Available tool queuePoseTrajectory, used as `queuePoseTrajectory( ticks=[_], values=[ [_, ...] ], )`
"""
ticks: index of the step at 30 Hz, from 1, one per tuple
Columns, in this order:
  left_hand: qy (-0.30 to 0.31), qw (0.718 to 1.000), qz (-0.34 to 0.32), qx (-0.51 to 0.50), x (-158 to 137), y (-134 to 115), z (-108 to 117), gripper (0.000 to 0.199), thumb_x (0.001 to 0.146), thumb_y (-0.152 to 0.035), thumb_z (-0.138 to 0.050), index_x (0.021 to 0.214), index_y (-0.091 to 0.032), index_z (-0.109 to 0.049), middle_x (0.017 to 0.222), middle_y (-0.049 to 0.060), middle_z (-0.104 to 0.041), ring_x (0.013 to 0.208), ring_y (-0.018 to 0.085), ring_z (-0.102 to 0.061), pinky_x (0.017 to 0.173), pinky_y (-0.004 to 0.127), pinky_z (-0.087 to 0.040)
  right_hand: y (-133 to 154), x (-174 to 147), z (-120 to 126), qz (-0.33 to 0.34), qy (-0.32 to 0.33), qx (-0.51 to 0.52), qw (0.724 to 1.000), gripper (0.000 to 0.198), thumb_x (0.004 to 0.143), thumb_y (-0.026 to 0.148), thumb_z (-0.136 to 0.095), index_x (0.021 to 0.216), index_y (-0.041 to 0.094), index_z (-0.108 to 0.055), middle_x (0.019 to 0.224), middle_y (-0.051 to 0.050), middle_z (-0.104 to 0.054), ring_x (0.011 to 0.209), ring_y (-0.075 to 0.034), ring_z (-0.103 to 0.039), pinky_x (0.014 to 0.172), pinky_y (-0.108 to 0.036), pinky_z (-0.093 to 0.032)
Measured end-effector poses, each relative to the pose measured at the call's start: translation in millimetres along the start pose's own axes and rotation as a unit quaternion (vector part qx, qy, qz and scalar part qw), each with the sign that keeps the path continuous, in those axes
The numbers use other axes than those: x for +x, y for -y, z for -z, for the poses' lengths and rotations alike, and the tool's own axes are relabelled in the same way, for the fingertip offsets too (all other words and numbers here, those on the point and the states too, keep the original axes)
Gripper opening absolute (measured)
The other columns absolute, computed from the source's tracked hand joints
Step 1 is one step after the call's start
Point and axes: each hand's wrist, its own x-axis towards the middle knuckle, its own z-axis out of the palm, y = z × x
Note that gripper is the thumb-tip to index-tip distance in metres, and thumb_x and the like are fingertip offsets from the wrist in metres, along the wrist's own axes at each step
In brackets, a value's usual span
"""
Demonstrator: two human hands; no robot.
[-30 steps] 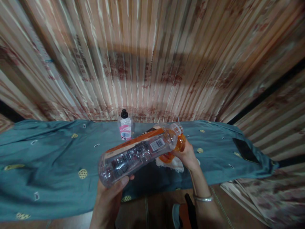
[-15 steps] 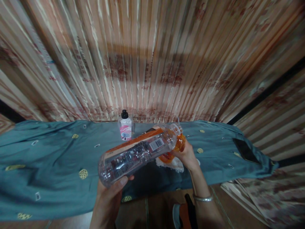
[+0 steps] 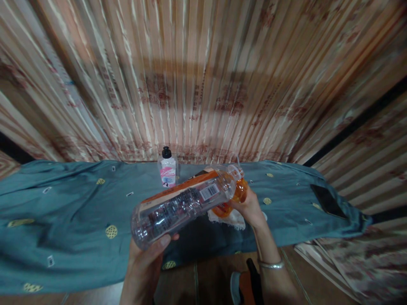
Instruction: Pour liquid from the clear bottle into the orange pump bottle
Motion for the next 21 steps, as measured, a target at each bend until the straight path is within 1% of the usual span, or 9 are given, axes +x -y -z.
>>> queuePoseTrajectory(
  ticks=[3,10,17,21],
  values=[
    [0.003,1.000,-0.007,-0.003,0.8,0.9,0.6,0.059,0.060,-0.030,-0.091,0.116,-0.026,-0.074,0.118,0.008,-0.076,0.096,0.029,-0.072,0.062,0.029,-0.059,-0.1,0.4,-0.2,-0.003,0.004,-0.005,1.000,0.063,0.056,0.051,-0.090,0.107,0.024,-0.064,0.106,-0.008,-0.082,0.097,-0.032,-0.078,0.087,-0.044,-0.064],
    [-0.005,1.000,0.001,-0.018,0.6,1.8,0.4,0.059,0.059,-0.029,-0.092,0.115,-0.026,-0.075,0.116,0.007,-0.076,0.095,0.027,-0.072,0.062,0.027,-0.059,4.1,-0.1,-2.2,-0.022,-0.006,0.029,0.999,0.060,0.052,0.044,-0.091,0.102,0.025,-0.063,0.103,-0.008,-0.082,0.096,-0.033,-0.078,0.087,-0.045,-0.064],
    [-0.011,1.000,0.000,-0.013,0.1,0.0,-1.1,0.059,0.059,-0.028,-0.092,0.116,-0.026,-0.075,0.113,0.007,-0.077,0.097,0.029,-0.073,0.062,0.029,-0.060,3.1,0.0,-0.2,-0.016,0.007,0.000,1.000,0.063,0.055,0.048,-0.091,0.106,0.024,-0.063,0.106,-0.009,-0.081,0.097,-0.031,-0.077,0.086,-0.043,-0.063],
    [-0.013,1.000,-0.002,-0.019,0.1,-0.1,-1.4,0.058,0.057,-0.027,-0.092,0.113,-0.026,-0.074,0.111,0.006,-0.077,0.095,0.027,-0.073,0.060,0.026,-0.059,-0.3,0.0,-0.4,-0.012,0.004,0.012,1.000,0.064,0.056,0.048,-0.092,0.108,0.024,-0.063,0.107,-0.008,-0.081,0.098,-0.032,-0.077,0.087,-0.044,-0.063]
  ],
)
